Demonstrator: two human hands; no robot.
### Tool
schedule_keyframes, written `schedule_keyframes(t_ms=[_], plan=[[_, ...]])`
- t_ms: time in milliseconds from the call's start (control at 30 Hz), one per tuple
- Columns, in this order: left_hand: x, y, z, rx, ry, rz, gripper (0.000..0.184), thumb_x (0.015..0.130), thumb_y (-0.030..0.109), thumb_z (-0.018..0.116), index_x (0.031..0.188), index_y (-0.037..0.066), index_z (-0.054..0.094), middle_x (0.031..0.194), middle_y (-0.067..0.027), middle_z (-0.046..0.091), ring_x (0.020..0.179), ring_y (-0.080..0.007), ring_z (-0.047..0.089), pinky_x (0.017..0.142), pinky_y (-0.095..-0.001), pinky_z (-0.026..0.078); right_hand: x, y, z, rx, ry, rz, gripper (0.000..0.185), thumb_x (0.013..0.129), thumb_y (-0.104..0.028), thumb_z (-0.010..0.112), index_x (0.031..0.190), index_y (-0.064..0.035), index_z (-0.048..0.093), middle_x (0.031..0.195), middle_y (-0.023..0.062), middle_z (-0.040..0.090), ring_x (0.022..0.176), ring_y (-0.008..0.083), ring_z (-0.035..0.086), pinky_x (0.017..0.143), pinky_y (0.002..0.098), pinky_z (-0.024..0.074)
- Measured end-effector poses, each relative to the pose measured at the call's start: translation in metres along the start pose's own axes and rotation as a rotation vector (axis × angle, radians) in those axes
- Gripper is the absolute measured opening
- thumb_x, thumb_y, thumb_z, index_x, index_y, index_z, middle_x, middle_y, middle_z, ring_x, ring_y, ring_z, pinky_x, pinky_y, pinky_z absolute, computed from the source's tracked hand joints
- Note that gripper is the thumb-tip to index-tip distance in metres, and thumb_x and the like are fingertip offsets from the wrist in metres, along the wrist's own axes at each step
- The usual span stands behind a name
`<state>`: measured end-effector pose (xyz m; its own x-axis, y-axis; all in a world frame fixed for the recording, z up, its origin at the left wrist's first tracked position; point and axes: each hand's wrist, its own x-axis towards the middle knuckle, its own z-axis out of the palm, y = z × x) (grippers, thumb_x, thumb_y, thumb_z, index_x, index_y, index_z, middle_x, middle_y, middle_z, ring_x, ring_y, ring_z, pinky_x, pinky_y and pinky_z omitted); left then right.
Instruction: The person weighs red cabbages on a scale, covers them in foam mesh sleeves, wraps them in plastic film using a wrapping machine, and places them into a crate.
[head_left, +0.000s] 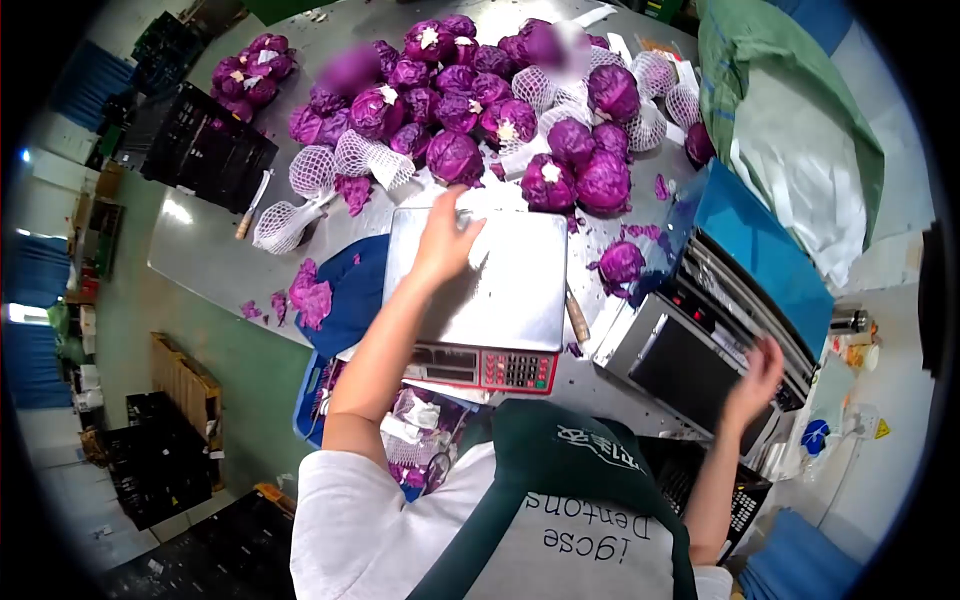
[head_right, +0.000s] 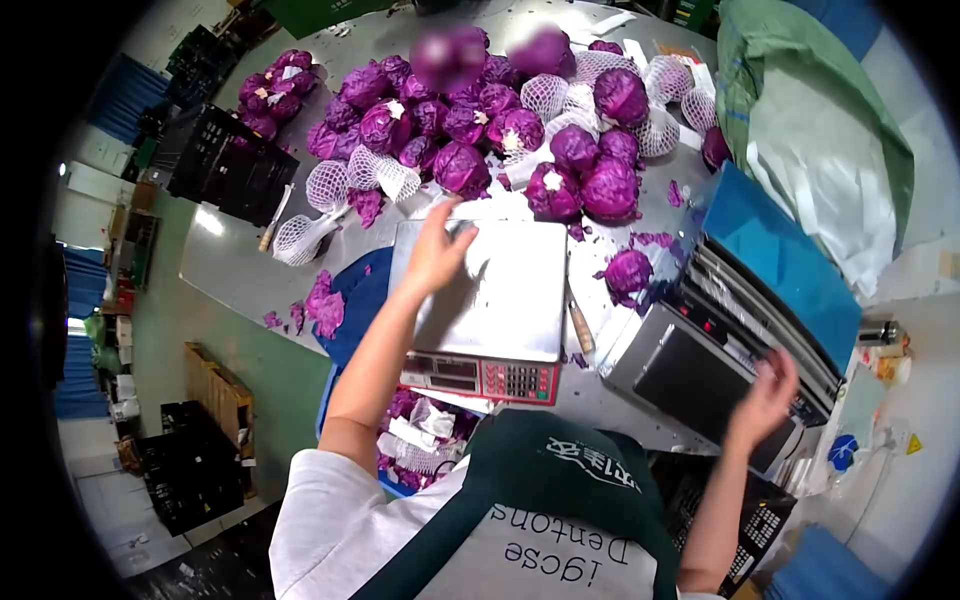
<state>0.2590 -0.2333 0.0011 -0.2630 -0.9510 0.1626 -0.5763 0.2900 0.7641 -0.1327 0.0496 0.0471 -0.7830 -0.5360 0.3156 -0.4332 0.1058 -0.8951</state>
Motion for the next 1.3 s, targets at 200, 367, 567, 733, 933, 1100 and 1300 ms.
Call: schedule_keyframes(t_ms=[200, 367, 567, 733, 933, 1100, 1300], plan=[[0.11, -0.085, 0.023, 0.183, 0.196, -0.17, 0.095, 0.061, 0.029, 0.081, 0.137, 0.002, 0.031, 0.133, -0.0223, 0.039, 0.123, -0.0388, 0.039, 0.101, -0.0454, 0.036, 0.052, -0.105, 0.297, -0.058, -0.824, -0.563, 0.049, 0.075, -0.006, 0.065, 0.122, -0.0033, 0.05, 0.121, 0.016, 0.051, 0.112, 0.0317, 0.051, 0.096, 0.0362, 0.0402], [0.13, -0.082, 0.038, 0.497, 0.118, -0.187, 0.105, 0.051, 0.024, 0.087, 0.139, 0.01, 0.031, 0.136, -0.0197, 0.036, 0.125, -0.0383, 0.036, 0.095, -0.0472, 0.04, 0.066, -0.101, 0.518, -0.359, -0.978, -1.06, 0.073, 0.069, -0.006, 0.067, 0.136, -0.0089, 0.038, 0.139, 0.0166, 0.037, 0.128, 0.0336, 0.037, 0.106, 0.0433, 0.0314], [0.142, -0.094, 0.033, 0.432, 0.193, -0.177, 0.087, 0.052, 0.023, 0.084, 0.128, 0.01, 0.043, 0.112, -0.0173, 0.052, 0.105, -0.0355, 0.049, 0.086, -0.0441, 0.044, 0.078, -0.068, 0.591, -0.38, -0.978, -1.062, 0.077, 0.063, -0.014, 0.076, 0.131, -0.0098, 0.042, 0.135, 0.017, 0.041, 0.12, 0.035, 0.044, 0.103, 0.0434, 0.0344], [0.123, -0.071, 0.005, 0.221, 0.251, -0.23, 0.09, 0.051, 0.03, 0.087, 0.126, 0.004, 0.044, 0.111, -0.0206, 0.055, 0.103, -0.0382, 0.052, 0.09, -0.0433, 0.043, 0.073, -0.102, 0.515, -0.037, -0.714, -0.652, 0.08, 0.06, -0.017, 0.078, 0.128, -0.003, 0.04, 0.125, 0.0196, 0.045, 0.117, 0.0365, 0.045, 0.101, 0.0408, 0.0374], [-0.002, 0.012, -0.051, -0.093, 0.317, -0.304, 0.096, 0.054, 0.032, 0.087, 0.131, 0.001, 0.039, 0.123, -0.0213, 0.051, 0.113, -0.0359, 0.05, 0.098, -0.041, 0.04, -0.003, -0.12, 0.342, 0.247, -0.751, -0.162, 0.088, 0.061, -0.013, 0.079, 0.134, -0.0005, 0.032, 0.128, 0.0197, 0.041, 0.121, 0.0344, 0.042, 0.104, 0.0403, 0.0322], [-0.095, 0.037, -0.029, -0.007, 0.366, -0.356, 0.095, 0.054, 0.031, 0.088, 0.131, 0.002, 0.04, 0.119, -0.0197, 0.05, 0.113, -0.0357, 0.048, 0.097, -0.042, 0.039, -0.09, -0.091, 0.261, 0.035, -0.723, -0.305, 0.098, 0.061, -0.02, 0.083, 0.139, -0.0023, 0.026, 0.141, 0.0213, 0.03, 0.131, 0.037, 0.03, 0.111, 0.043, 0.0233], [-0.135, 0.055, -0.004, 0.1, 0.328, -0.294, 0.093, 0.064, 0.03, 0.083, 0.139, 0.005, 0.033, 0.125, -0.02, 0.045, 0.118, -0.0371, 0.041, 0.101, -0.0456, 0.033, -0.124, -0.073, 0.2, -0.046, -0.875, -0.317, 0.095, 0.069, -0.018, 0.077, 0.143, -0.0039, 0.02, 0.146, 0.0231, 0.019, 0.135, 0.0391, 0.023, 0.111, 0.0449, 0.0237]])
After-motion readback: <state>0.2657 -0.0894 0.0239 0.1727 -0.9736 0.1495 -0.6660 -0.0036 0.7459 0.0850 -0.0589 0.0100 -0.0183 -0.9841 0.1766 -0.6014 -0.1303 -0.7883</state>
